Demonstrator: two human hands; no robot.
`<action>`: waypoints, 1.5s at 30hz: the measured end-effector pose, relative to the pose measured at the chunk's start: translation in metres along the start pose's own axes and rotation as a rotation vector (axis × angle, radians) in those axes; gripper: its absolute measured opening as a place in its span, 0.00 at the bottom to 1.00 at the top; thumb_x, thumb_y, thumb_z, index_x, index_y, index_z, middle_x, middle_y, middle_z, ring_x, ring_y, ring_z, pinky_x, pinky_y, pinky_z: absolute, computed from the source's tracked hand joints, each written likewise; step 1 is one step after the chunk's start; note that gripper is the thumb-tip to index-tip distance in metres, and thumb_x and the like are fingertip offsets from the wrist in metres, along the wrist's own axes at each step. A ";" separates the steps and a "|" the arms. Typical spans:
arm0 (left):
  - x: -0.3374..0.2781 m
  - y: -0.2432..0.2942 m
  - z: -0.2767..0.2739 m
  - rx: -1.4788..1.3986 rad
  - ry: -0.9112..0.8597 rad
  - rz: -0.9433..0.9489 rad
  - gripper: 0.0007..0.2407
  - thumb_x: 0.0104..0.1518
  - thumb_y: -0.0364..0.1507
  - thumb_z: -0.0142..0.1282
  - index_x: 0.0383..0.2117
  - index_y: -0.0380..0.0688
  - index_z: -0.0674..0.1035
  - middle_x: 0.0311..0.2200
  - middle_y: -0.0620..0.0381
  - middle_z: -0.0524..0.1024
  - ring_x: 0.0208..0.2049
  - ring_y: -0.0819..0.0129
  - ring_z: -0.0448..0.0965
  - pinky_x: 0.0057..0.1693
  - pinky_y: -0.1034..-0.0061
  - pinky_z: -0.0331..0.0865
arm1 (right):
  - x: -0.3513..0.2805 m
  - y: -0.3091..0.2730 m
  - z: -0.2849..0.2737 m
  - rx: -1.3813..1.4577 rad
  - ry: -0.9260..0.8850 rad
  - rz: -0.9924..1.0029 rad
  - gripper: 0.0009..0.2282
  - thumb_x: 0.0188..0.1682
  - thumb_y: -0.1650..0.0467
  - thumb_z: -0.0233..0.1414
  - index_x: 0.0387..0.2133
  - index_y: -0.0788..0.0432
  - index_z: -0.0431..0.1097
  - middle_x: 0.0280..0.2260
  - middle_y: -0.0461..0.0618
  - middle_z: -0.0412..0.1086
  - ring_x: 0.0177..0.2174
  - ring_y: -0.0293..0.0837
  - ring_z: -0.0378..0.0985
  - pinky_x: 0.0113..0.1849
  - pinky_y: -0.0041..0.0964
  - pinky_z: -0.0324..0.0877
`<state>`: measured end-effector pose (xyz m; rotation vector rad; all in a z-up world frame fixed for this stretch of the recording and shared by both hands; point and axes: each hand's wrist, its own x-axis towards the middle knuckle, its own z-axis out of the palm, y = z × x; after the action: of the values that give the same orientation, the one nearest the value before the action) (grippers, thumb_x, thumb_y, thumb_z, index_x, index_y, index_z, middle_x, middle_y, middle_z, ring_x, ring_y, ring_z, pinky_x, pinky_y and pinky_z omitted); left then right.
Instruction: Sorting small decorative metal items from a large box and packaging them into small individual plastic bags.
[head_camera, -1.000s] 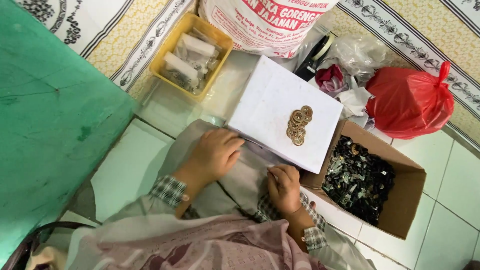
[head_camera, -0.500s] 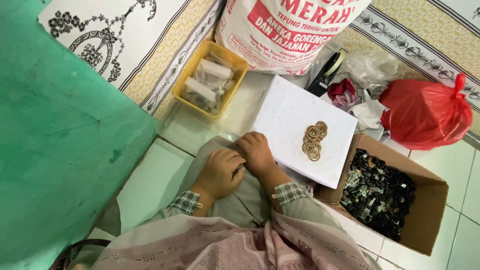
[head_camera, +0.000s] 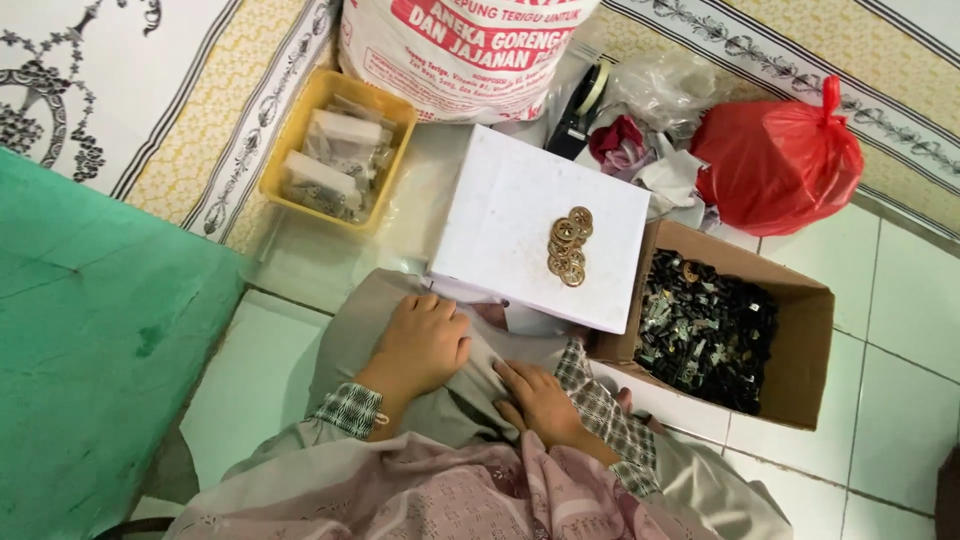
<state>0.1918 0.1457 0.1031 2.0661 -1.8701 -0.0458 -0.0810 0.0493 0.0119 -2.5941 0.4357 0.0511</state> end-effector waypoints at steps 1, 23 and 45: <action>0.004 0.000 0.006 0.000 0.000 0.009 0.09 0.53 0.35 0.50 0.19 0.49 0.77 0.25 0.56 0.75 0.33 0.55 0.73 0.41 0.60 0.65 | 0.004 -0.002 -0.005 0.000 0.006 0.006 0.29 0.55 0.59 0.51 0.68 0.50 0.52 0.59 0.58 0.64 0.53 0.61 0.69 0.51 0.56 0.66; 0.069 -0.112 0.095 0.177 -0.529 -0.308 0.14 0.63 0.29 0.42 0.48 0.44 0.81 0.43 0.47 0.75 0.49 0.52 0.73 0.52 0.61 0.68 | 0.019 -0.012 -0.027 0.123 0.130 -0.028 0.24 0.52 0.62 0.51 0.61 0.54 0.61 0.47 0.63 0.71 0.47 0.66 0.76 0.45 0.62 0.73; 0.093 -0.176 0.180 0.200 -0.426 -0.235 0.11 0.66 0.29 0.42 0.47 0.42 0.76 0.42 0.44 0.70 0.46 0.45 0.73 0.48 0.55 0.70 | 0.024 -0.002 -0.018 0.253 0.242 0.086 0.20 0.50 0.62 0.55 0.56 0.48 0.69 0.45 0.57 0.73 0.45 0.62 0.78 0.43 0.55 0.76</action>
<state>0.3261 0.0249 -0.0953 2.5691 -1.9115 -0.4023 -0.0587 0.0357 0.0255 -2.3385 0.5999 -0.2741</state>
